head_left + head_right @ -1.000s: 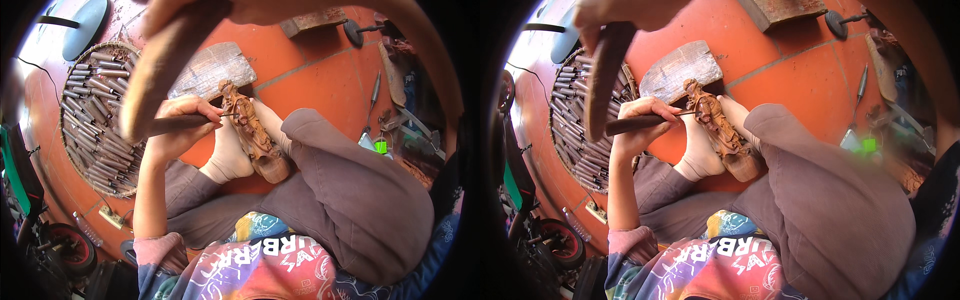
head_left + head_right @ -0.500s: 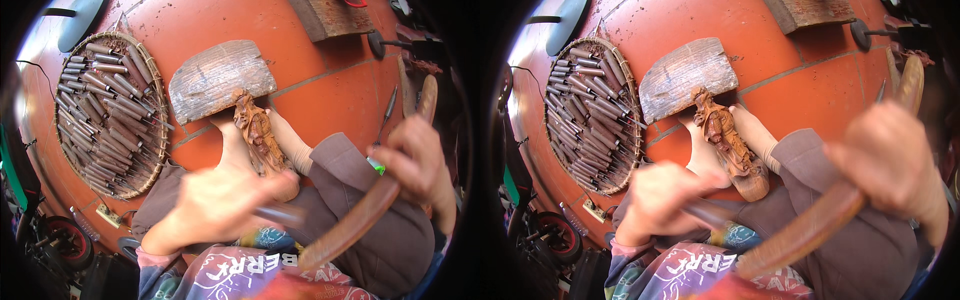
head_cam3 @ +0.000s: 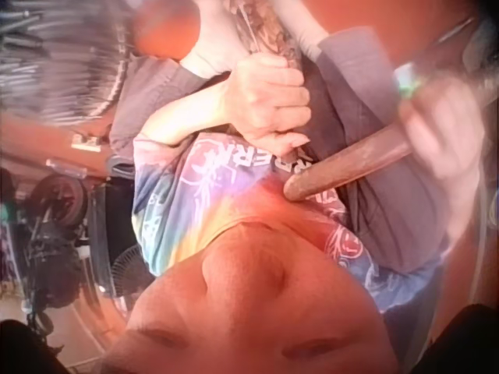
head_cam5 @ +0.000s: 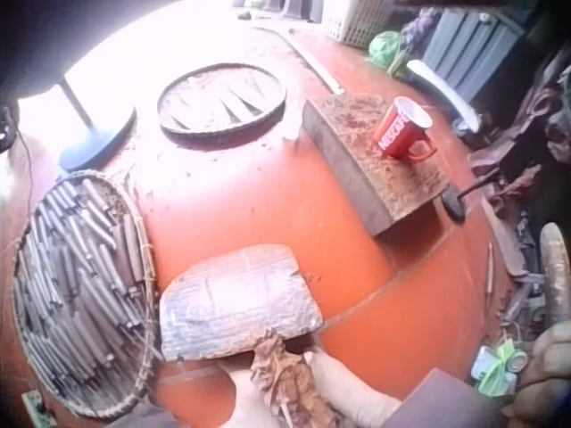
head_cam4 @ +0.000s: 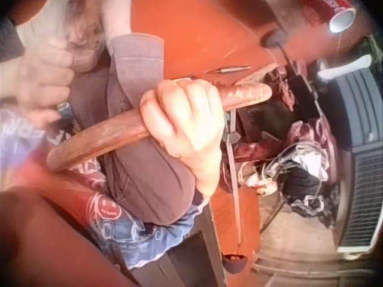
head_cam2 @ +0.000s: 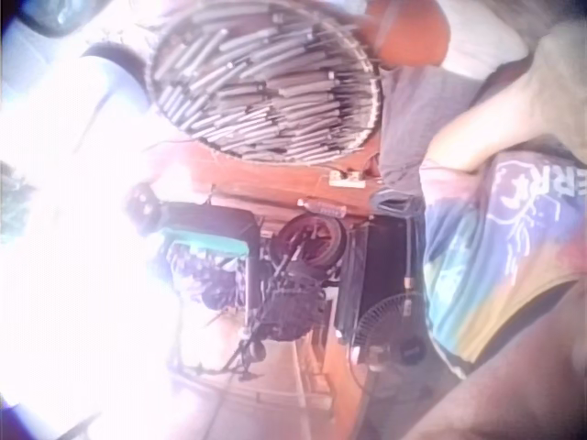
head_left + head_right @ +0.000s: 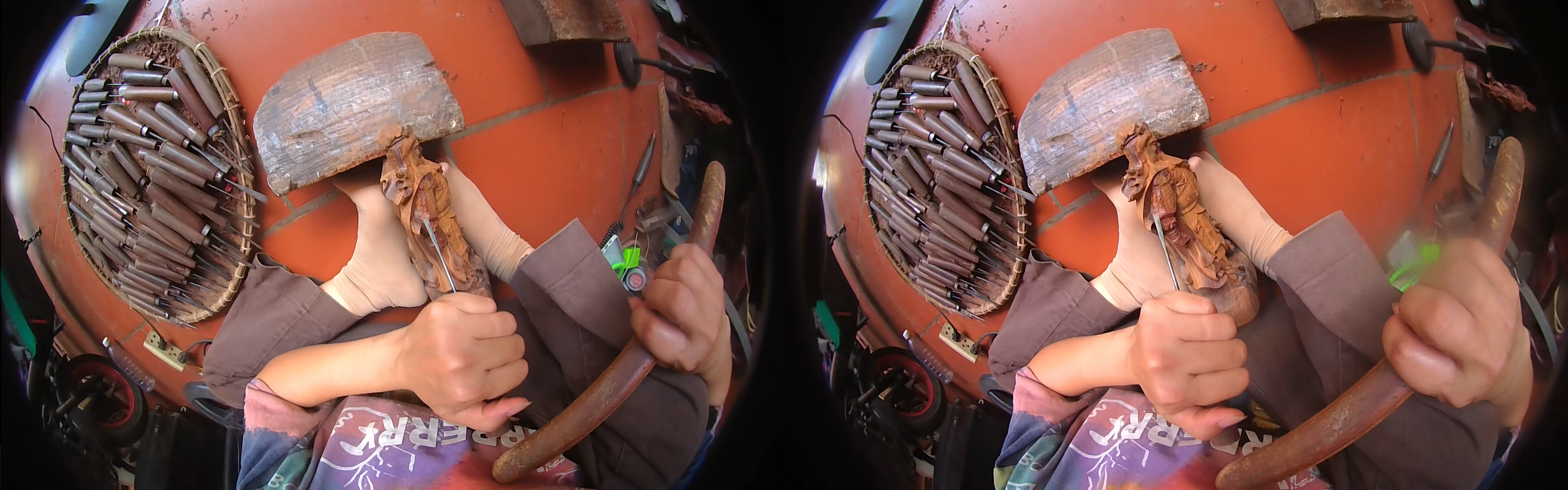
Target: The person carves a small wooden piece held between their legs using a chisel and a wooden mallet. They repeatedly select different chisels from a wall-mounted basket, strike the chisel to remove wood shavings, and adjust the workpiece orientation.
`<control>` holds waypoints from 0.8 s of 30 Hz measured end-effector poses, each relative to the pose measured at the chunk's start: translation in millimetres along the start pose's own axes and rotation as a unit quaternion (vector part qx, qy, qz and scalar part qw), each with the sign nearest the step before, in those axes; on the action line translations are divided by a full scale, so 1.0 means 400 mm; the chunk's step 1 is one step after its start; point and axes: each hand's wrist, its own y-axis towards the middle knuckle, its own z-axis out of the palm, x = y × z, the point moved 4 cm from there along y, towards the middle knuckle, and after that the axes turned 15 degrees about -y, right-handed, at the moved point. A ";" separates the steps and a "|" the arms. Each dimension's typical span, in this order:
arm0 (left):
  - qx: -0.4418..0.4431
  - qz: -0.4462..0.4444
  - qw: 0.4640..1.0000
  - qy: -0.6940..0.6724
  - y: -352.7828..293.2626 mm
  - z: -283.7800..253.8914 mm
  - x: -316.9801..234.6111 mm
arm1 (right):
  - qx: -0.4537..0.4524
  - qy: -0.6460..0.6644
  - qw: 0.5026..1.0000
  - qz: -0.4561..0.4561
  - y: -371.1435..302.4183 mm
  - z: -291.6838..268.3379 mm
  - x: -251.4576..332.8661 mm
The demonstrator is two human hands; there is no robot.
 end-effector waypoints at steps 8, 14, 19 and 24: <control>-0.006 -0.022 0.999 -0.026 -0.013 -0.030 0.024 | -0.001 0.017 1.000 -0.008 0.014 0.017 0.004; -0.031 0.003 0.995 -0.099 0.000 -0.062 0.020 | 0.020 0.008 1.000 -0.010 0.013 -0.003 0.008; -0.033 0.018 0.995 -0.095 -0.017 -0.060 0.025 | 0.000 -0.030 0.999 -0.015 0.028 -0.004 0.021; -0.032 0.035 0.996 -0.077 -0.026 -0.047 0.034 | -0.085 -0.128 0.987 -0.054 0.026 -0.013 0.048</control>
